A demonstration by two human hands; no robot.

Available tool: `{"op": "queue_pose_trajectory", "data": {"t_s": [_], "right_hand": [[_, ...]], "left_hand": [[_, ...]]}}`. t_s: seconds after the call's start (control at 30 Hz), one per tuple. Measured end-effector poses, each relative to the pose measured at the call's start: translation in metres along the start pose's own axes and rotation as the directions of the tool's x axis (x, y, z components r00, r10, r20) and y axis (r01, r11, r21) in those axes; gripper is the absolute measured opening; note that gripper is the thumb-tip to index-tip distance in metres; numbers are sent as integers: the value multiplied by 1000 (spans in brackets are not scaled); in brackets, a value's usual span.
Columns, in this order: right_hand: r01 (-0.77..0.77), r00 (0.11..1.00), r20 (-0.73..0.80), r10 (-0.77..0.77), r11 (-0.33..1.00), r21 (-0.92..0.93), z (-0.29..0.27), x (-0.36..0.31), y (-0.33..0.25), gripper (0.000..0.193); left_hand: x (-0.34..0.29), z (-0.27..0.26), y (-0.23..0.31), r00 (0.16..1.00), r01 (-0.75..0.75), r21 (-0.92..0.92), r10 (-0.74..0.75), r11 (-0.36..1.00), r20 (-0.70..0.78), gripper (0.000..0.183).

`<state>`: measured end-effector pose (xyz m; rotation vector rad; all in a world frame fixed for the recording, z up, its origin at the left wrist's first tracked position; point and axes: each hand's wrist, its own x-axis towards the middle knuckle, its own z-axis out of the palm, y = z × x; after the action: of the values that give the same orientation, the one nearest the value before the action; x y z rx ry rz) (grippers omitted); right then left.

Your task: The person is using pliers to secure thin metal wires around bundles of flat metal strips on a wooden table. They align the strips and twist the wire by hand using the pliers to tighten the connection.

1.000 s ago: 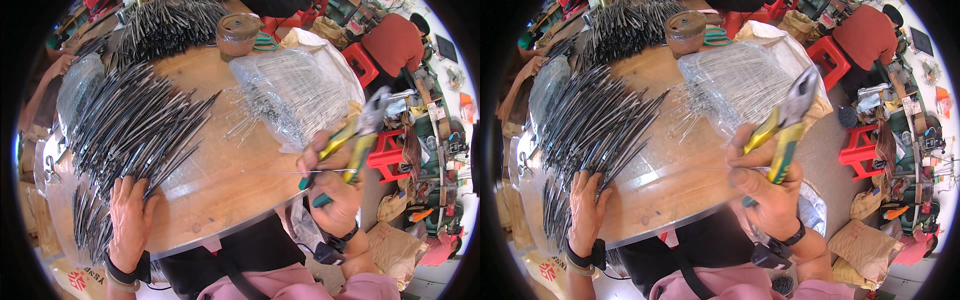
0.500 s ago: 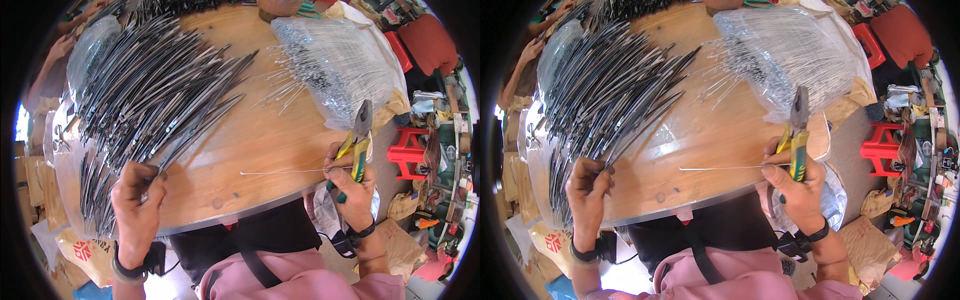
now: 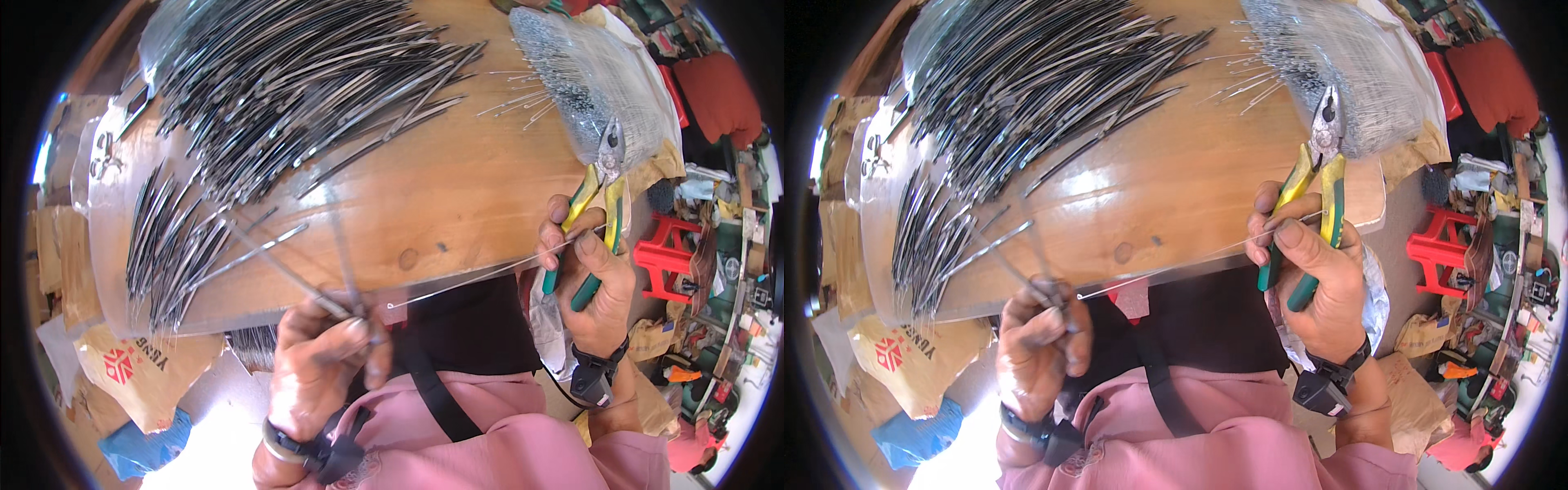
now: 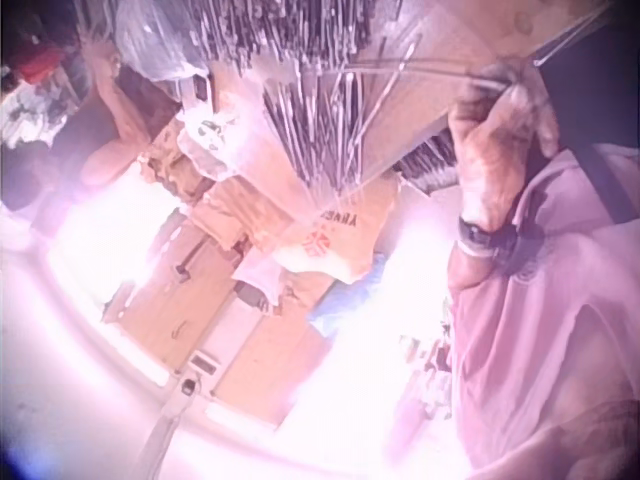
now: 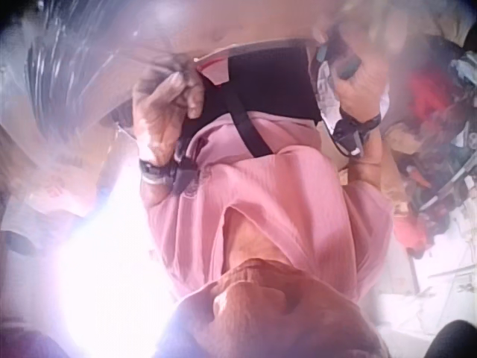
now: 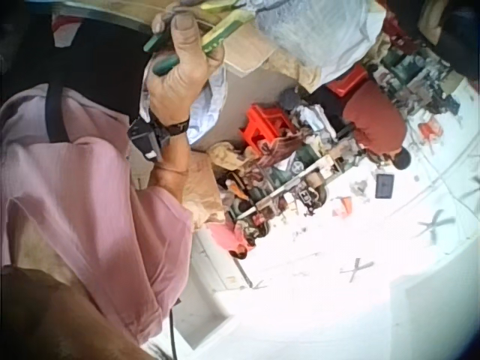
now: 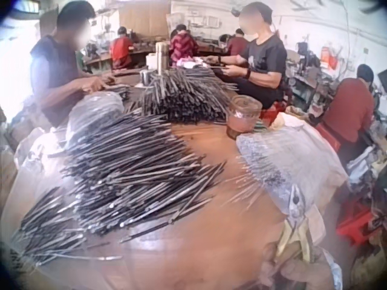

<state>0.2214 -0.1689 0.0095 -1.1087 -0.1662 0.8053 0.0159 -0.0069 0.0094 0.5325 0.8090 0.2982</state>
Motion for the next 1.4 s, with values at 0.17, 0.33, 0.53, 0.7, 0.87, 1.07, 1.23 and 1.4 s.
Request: {"op": "queue_pose_trajectory", "data": {"t_s": [0.17,0.33,0.53,0.7,0.87,1.07,1.23,1.4], "right_hand": [[123,984,132,-120,992,-18,10,-11,3,18],[196,971,169,-171,970,-142,12,-15,12,17],[137,977,194,-88,957,-256,2,-18,26,16],[6,979,187,82,903,-429,2,-26,51,19],[-106,978,156,141,971,-216,-10,-15,45,15],[64,960,261,105,823,-565,-10,-19,23,13],[21,981,176,82,856,-516,-2,-27,27,10],[-87,985,114,129,944,-318,1,-19,25,10]], "left_hand": [[-4,-10,-15,996,-68,184,58,981,61,19],[-13,-15,-21,990,-140,364,133,921,42,14],[-8,-19,-23,991,-115,513,67,850,112,9],[3,-10,-14,955,-110,726,-130,679,266,11],[5,-11,-7,925,206,619,-357,758,129,10],[6,-17,-13,927,184,514,-321,838,192,8],[-8,-10,-30,980,42,522,-138,852,146,8],[-22,-13,-48,987,-115,530,37,840,154,13]]}}
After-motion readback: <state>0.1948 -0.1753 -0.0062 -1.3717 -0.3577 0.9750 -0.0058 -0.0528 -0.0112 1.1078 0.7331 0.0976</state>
